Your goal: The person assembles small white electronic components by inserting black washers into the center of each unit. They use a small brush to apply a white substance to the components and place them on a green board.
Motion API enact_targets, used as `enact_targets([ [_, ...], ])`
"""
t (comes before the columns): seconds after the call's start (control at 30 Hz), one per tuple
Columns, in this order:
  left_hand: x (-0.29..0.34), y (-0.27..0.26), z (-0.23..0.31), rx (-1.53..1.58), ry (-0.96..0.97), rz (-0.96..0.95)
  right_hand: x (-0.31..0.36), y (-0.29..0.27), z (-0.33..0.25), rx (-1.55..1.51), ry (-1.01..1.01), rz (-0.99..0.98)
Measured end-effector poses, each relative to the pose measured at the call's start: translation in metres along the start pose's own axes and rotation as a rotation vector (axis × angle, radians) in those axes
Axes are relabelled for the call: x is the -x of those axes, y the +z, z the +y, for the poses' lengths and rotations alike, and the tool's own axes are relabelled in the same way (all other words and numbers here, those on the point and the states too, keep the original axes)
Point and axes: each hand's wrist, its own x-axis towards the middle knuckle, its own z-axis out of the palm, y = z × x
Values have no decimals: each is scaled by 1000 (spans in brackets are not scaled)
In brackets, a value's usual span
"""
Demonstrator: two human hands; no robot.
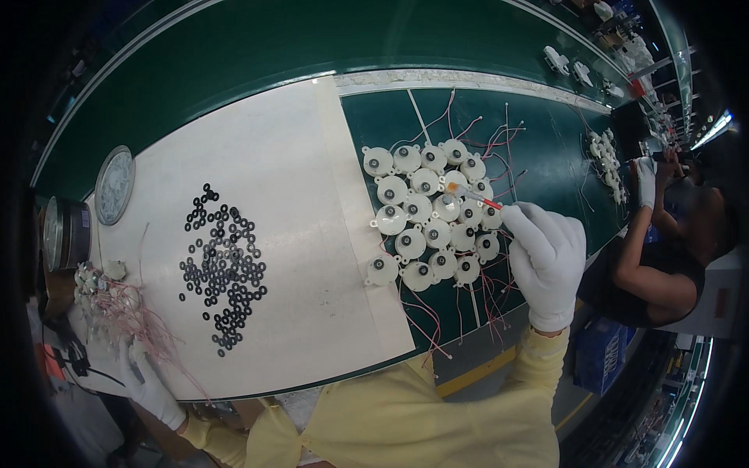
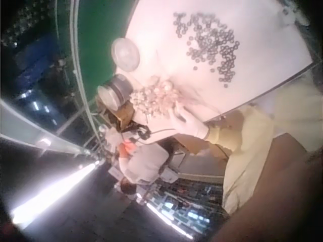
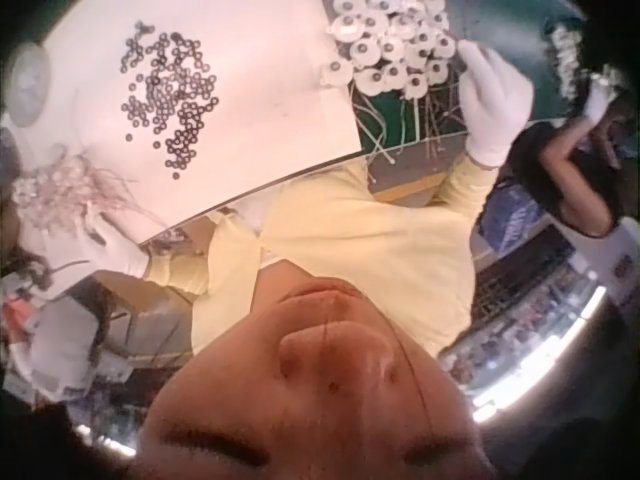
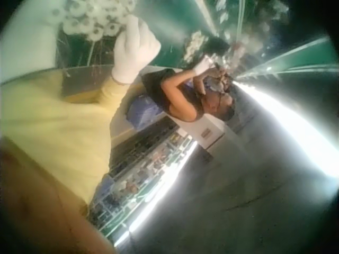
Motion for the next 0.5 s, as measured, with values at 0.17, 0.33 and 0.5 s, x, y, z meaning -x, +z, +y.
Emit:
enact_targets([
  [0.17,0,0,-3,16,-12,-9,-19,-14,-2,54,-84,-88],
  [0.33,0,-1,-3,-36,40,2,-31,-16,-2,99,-151,-110],
  [0.5,1,-2,-1,-16,0,-5,-36,-18,-5,126,-176,-136],
])
